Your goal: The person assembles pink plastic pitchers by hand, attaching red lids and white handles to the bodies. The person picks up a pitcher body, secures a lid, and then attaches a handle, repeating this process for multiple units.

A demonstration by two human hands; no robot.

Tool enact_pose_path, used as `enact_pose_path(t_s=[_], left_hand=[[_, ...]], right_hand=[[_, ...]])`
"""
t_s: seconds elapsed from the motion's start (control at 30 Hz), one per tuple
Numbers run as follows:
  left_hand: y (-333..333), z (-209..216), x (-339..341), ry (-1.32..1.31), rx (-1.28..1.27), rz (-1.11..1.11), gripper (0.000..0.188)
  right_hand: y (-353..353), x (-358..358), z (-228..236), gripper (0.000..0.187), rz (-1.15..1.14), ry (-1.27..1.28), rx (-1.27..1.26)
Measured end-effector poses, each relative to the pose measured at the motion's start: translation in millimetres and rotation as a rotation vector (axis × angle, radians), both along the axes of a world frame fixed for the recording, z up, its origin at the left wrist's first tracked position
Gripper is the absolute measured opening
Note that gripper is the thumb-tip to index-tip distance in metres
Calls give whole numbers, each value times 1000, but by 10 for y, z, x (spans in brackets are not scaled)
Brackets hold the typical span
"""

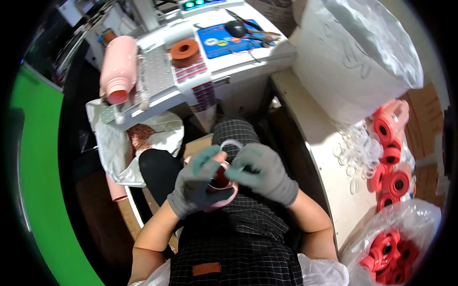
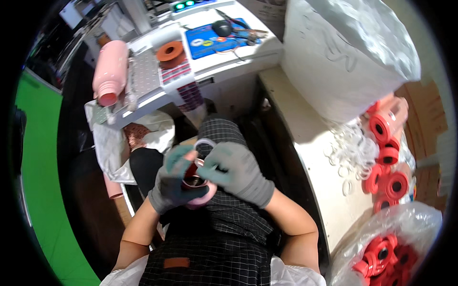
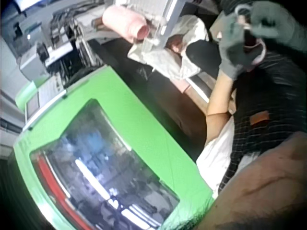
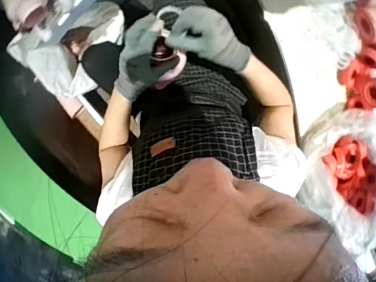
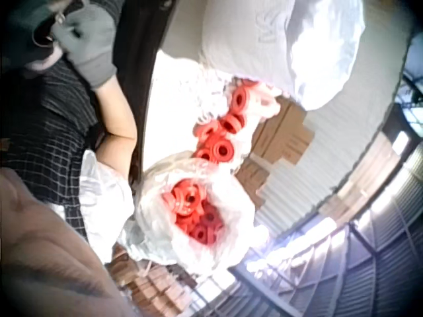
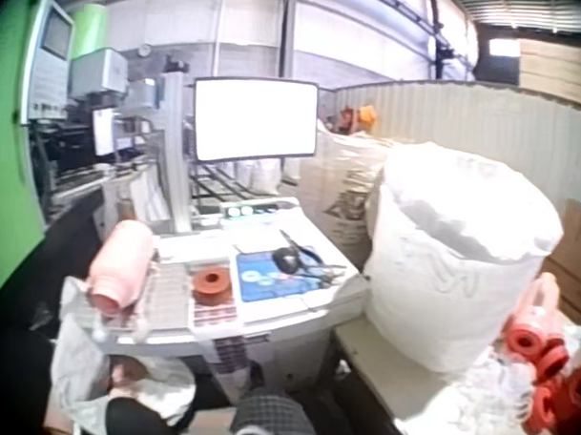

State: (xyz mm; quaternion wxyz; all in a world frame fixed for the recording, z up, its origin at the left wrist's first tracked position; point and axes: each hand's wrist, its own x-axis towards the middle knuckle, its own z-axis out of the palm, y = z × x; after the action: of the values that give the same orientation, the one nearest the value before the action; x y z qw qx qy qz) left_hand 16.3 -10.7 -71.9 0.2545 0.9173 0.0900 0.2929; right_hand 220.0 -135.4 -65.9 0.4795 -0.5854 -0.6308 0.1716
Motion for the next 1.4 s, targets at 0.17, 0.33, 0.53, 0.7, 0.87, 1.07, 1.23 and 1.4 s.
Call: enact_pose_path(t_s=[0.17,0.33,0.53,0.7,0.87,1.07,1.23,1.4], left_hand=[[27,227,-229,62,25,94,43],[93,102,-446,99,-49,87,38],[63,195,-401,65,148,61,34],[35,370,-334,214,291,258,33],[72,618,-325,490,378,222,18],[245,754,-82,582,409,25,24],[296,457,-189,566,182,-37,23],[173,547,3,629,196,26,25]], right_hand=[[172,-323,-61,33,58,-358,227],[168,-504,215,50,176,-482,135],[107,-523,94,41,241,-456,3],[115,-709,-22,44,112,-452,46],[114,-817,-38,36,103,-435,58],[69,-731,-74,30,93,-475,79],[26,-697,-76,30,133,-414,64],[-14,-669,-223,33,48,-441,161]])
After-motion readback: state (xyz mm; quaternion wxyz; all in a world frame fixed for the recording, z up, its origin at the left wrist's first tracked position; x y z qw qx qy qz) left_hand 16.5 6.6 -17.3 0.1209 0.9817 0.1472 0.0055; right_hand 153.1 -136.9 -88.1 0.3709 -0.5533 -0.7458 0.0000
